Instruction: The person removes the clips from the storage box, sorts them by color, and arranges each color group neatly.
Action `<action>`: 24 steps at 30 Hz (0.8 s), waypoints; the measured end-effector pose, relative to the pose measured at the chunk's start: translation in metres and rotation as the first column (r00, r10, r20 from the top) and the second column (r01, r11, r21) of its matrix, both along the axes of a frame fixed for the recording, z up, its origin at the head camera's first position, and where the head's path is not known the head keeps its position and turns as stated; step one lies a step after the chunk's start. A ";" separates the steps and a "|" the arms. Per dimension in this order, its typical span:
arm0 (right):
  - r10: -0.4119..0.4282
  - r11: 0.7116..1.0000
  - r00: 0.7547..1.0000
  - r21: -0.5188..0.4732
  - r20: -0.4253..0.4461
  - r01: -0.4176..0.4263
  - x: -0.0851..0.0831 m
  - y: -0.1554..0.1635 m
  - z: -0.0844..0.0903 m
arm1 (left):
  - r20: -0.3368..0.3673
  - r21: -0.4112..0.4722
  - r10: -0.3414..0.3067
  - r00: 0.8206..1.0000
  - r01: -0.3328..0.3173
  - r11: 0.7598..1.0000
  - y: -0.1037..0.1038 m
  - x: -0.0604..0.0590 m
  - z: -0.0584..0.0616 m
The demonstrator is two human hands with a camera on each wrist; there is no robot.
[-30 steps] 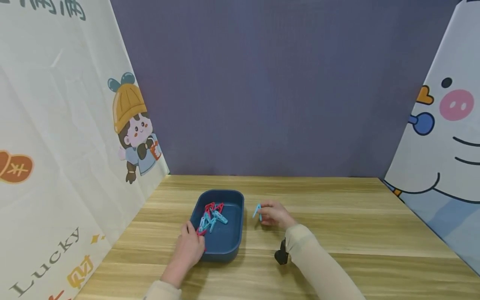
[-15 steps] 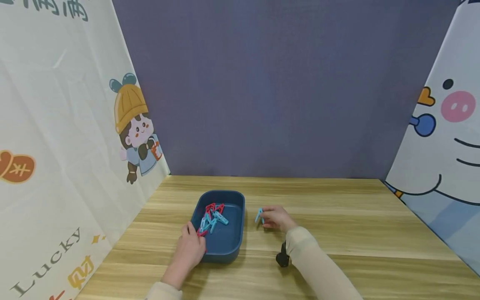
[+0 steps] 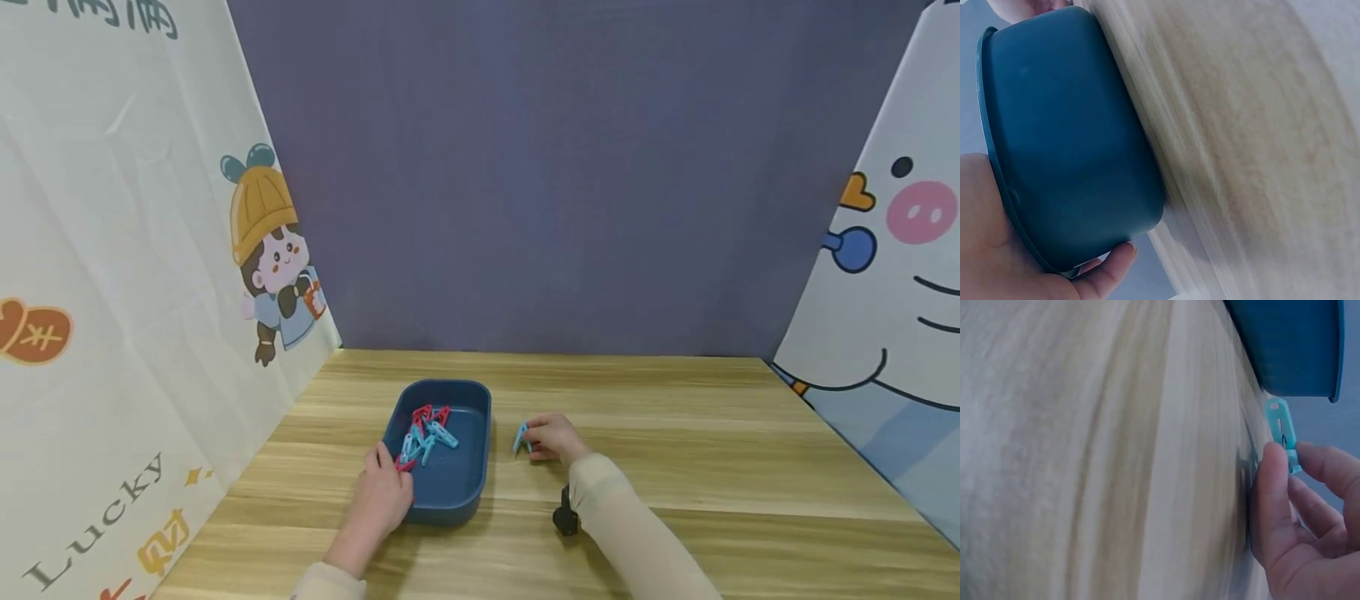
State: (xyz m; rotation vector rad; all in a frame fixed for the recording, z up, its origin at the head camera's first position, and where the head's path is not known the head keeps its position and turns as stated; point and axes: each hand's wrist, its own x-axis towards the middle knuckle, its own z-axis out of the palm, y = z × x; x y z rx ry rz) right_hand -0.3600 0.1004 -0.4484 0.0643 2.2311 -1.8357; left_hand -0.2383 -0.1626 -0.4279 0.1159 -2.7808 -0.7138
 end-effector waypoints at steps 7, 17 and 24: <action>-0.006 0.999 1.000 0.031 -0.030 0.007 0.002 -0.003 0.000 | 0.000 0.013 -0.001 1.000 0.001 1.000 0.000 -0.001 -0.001; -0.012 0.996 0.999 0.088 -0.038 0.016 0.003 -0.006 0.000 | 0.022 0.010 -0.005 1.000 0.005 1.000 0.000 -0.002 0.001; -0.007 0.994 0.999 0.105 -0.050 0.013 0.002 -0.007 -0.002 | 0.012 0.014 -0.004 1.000 0.004 1.000 0.000 -0.001 0.000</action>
